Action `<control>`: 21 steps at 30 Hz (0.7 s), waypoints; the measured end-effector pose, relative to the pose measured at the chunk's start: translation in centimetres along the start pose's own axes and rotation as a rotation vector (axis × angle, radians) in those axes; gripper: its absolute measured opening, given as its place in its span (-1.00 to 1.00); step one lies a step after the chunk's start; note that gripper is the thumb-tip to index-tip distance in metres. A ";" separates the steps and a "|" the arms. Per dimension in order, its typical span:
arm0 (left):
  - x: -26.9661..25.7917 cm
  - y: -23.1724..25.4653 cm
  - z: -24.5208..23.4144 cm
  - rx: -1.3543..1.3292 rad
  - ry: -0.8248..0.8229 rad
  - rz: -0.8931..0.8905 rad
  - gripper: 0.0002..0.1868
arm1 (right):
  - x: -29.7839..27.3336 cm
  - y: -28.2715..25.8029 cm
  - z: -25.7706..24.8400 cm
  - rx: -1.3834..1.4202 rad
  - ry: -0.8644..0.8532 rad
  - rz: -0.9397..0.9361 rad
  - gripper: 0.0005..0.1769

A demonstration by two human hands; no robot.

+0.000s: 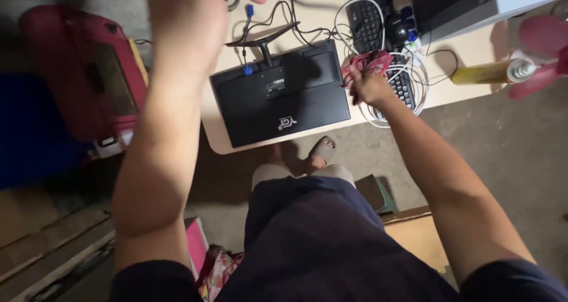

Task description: Connecting cables to a computer monitor and PC tower.

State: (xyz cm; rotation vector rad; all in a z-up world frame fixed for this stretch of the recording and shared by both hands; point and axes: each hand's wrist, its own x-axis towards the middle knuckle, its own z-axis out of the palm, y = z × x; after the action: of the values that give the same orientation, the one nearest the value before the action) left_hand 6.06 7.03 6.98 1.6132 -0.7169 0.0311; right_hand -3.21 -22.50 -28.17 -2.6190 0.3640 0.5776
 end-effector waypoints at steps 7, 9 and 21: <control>-0.9 -14.4 -2.5 0.073 0.062 -0.130 -0.61 | -0.8 -3.6 -3.1 1.337 -0.236 -0.109 -0.50; -0.8 -18.4 -3.6 0.049 0.060 -0.138 -0.57 | 0.0 -4.8 -3.3 1.360 -0.228 -0.081 -0.53; -1.4 -44.9 -9.6 0.118 0.192 -0.591 -0.53 | 7.6 -3.8 9.0 1.449 0.000 0.058 -0.81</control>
State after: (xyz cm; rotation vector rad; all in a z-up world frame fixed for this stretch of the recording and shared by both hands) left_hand 29.20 16.15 -31.65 1.8514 -0.0748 -0.2018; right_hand 1.72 -16.23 -37.62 -1.2103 0.5646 0.1607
